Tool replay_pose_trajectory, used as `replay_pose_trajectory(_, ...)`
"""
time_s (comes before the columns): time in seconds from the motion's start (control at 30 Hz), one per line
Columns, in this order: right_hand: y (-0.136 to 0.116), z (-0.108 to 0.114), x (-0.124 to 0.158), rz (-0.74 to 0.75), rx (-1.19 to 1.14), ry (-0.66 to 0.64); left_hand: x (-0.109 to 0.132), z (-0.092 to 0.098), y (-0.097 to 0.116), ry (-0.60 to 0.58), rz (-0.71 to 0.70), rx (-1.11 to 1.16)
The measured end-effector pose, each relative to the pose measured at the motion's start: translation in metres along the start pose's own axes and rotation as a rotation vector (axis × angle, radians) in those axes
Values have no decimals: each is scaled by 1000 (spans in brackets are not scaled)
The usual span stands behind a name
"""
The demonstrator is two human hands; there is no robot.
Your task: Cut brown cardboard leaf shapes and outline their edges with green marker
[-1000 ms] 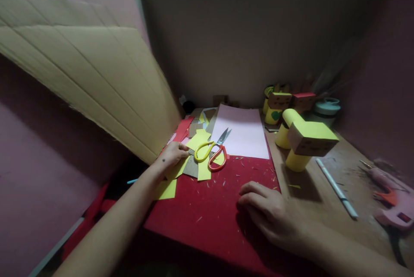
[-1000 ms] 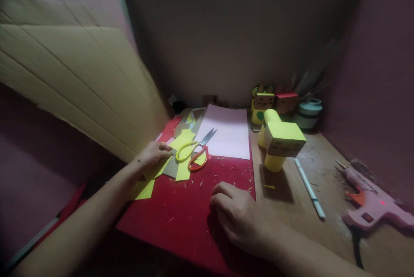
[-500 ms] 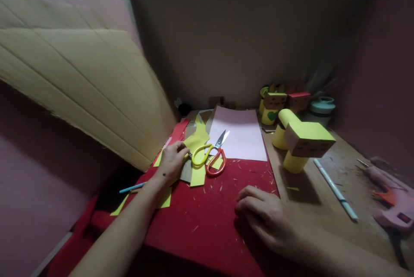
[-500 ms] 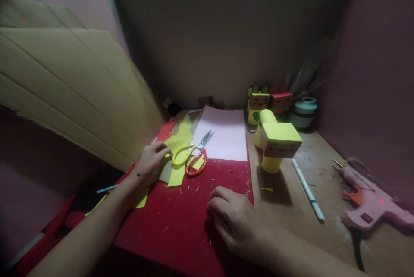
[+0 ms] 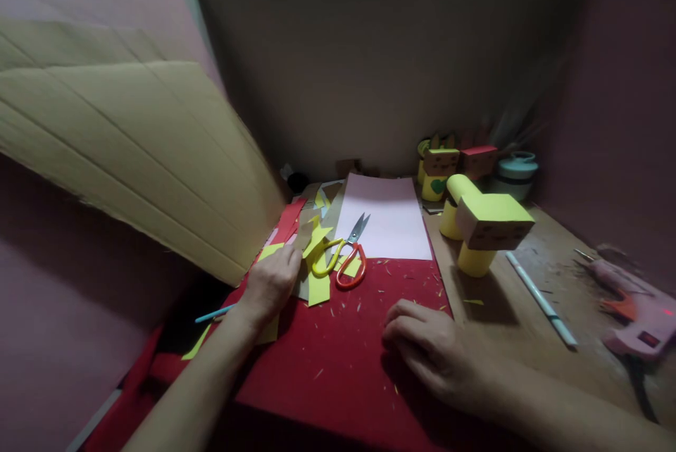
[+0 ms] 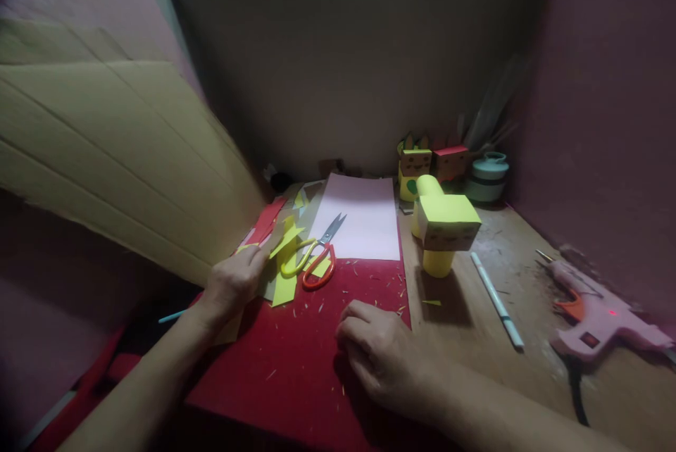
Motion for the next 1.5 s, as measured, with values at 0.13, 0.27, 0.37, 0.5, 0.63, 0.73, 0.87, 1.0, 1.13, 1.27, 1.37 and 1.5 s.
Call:
replay_pose_trajectory(0.13, 3, -1, 1, -10, -15, 3, 7, 0, 10, 11, -169, -59)
replay_pose_trajectory(0.27, 4, -2, 1, 6, -39, 22, 10, 14, 14, 113, -301, -99)
replay_pose_trajectory(0.37, 2, 1, 0, 3, -74, 49, 18, 40, 18, 267, -339, -125)
replay_pose_trajectory(0.5, 12, 11, -2, -183, -256, 147, 37, 77, 51, 431, -403, -91)
replay_pose_trajectory(0.63, 28, -3, -5, -391, -847, 186, 56, 87, 114, 404, -568, 21)
replay_pose_trajectory(0.73, 31, -9, -9, -394, -1112, 220, 63, 85, 153, 384, -653, 110)
replay_pose_trajectory(0.87, 44, -8, -5, -461, -1234, 345, 62, 78, 173, 337, -683, 275)
replay_pose_trajectory(1.0, 56, -5, -2, -505, -1225, 393, 38, 73, 143, 281, -373, 503)
replay_pose_trajectory(1.13, 62, -6, 0, -560, -1206, 408, 11, 51, 110, 34, 29, 750)
replay_pose_trajectory(1.27, 60, -6, 2, -577, -1202, 408, 7, 17, 123, -358, 193, 985)
replay_pose_trajectory(1.37, 60, -7, 3, -588, -1211, 396, 14, 2, 133, -465, 295, 1078)
replay_pose_trajectory(1.5, 65, -6, 5, -609, -1204, 399, 13, -13, 129, -521, 358, 1030)
Point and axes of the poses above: each hand's wrist, its own x-axis away from the middle knuckle, its own z-axis out of the back of the hand, y = z × x, the point moved 9 cm from there along -x, towards the middle knuckle, and after that the axes turned 7 degrees about z, right-handed, at the moved point
